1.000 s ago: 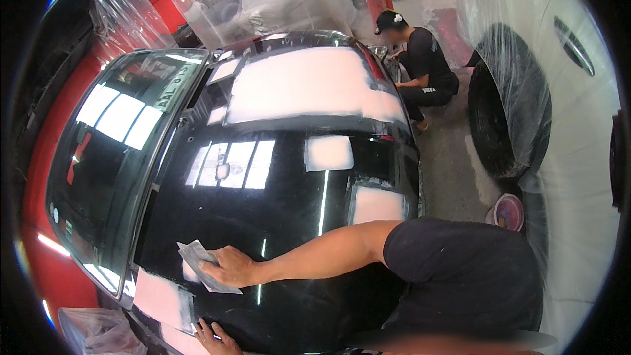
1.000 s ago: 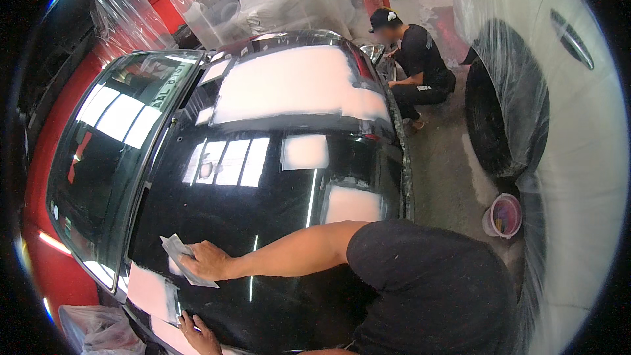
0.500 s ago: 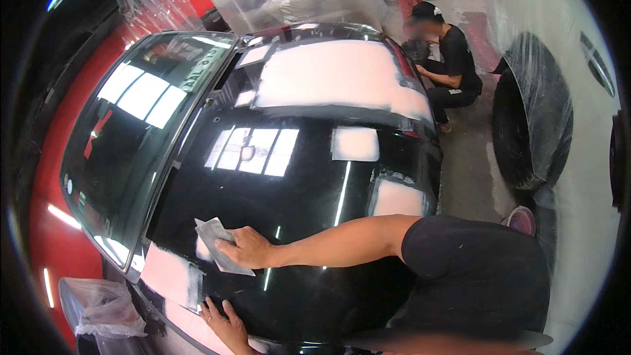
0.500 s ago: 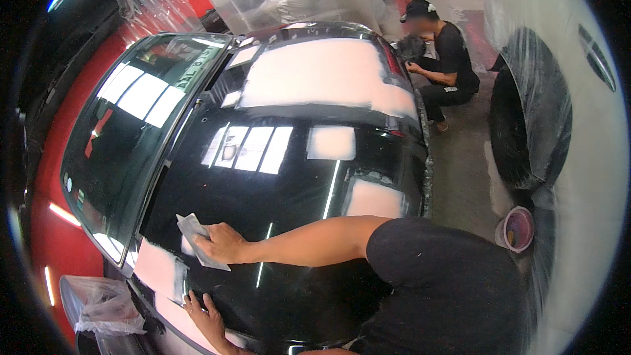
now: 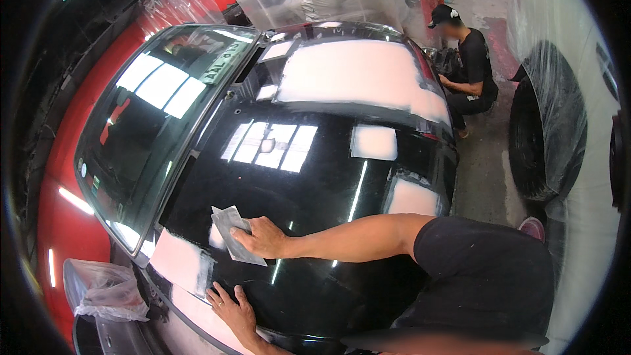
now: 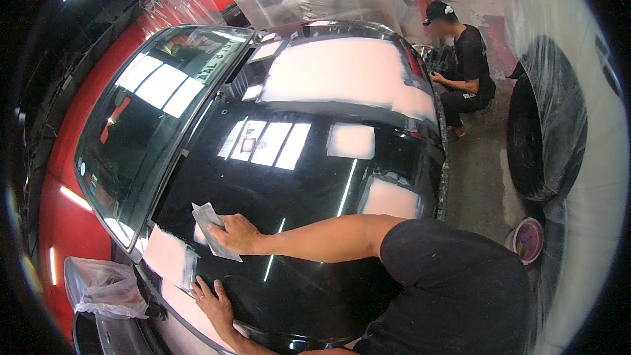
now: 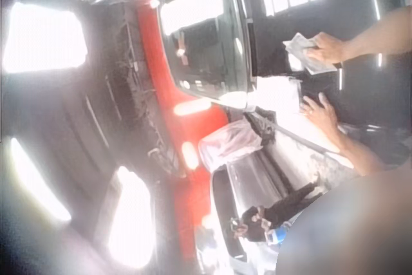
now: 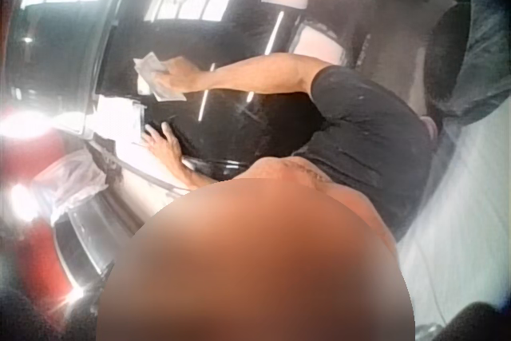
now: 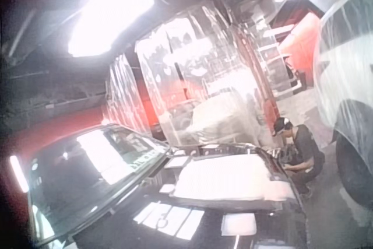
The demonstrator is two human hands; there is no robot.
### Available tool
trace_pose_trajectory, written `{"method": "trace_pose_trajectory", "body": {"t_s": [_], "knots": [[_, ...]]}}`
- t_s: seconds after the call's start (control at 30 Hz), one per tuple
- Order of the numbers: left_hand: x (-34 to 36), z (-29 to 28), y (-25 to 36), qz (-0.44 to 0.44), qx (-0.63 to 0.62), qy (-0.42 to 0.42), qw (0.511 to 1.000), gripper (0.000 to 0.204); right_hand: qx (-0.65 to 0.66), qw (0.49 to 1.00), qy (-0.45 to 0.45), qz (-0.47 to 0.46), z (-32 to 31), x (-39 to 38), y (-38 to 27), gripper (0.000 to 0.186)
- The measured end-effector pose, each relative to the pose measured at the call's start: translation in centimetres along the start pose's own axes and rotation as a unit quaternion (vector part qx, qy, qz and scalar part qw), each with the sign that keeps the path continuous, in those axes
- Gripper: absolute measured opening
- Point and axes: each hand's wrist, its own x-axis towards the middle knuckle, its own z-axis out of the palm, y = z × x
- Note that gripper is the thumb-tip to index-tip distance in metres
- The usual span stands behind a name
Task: The person sands the hood of a black car using a sanding block, then switches to a scraper to remove material from the rear window area. They later wipe the hood with a cloth and rinse the cloth in a bucket.
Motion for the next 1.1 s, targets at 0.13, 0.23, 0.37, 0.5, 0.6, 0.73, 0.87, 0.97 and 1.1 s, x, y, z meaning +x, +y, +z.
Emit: {"method": "trace_pose_trajectory", "body": {"t_s": [0.13, 0.23, 0.37, 0.5, 0.6, 0.73, 0.87, 0.97, 1.1], "knots": [[-0.1, 0.2, -0.3, 0.012, -0.016, 0.011, 1.000, 0.064, 0.002, 1.000, -0.009, 0.006, 0.1, 0.0, 0.4, 0.042], [-0.1, 0.2, -0.4, 0.012, -0.017, 0.009, 1.000, 0.065, -0.001, 1.000, 0.005, -0.011, 0.3, 0.1, 0.5, 0.043], [0.0, 0.2, -0.4, 0.014, -0.024, 0.008, 1.000, 0.065, 0.008, 1.000, 0.013, -0.007, 0.4, 0.0, 0.6, 0.042], [0.0, 0.2, -0.5, 0.010, -0.026, 0.010, 1.000, 0.066, 0.018, 0.999, -0.009, 0.029, 0.3, 0.0, 0.6, 0.038], [0.0, 0.3, -0.6, 0.019, -0.032, 0.017, 0.999, 0.065, 0.014, 1.000, -0.008, 0.019, 0.2, 0.1, 0.4, 0.037], [0.0, 0.2, -0.6, 0.026, -0.037, 0.017, 0.999, 0.066, 0.032, 0.999, 0.005, 0.033, 0.1, -0.1, 0.1, 0.035], [-0.1, -0.1, -0.4, 0.025, -0.036, 0.016, 0.999, 0.066, 0.029, 0.999, 0.010, 0.028, 0.3, 0.0, 0.2, 0.041], [-0.1, -0.3, -0.2, 0.018, -0.040, 0.009, 0.999, 0.068, 0.035, 0.999, 0.005, 0.041, 0.6, 0.1, 0.7, 0.032], [-0.2, -0.4, -0.1, 0.009, -0.046, 0.006, 0.999, 0.068, 0.016, 0.998, -0.011, 0.055, 0.6, 0.2, 1.1, 0.032]]}}
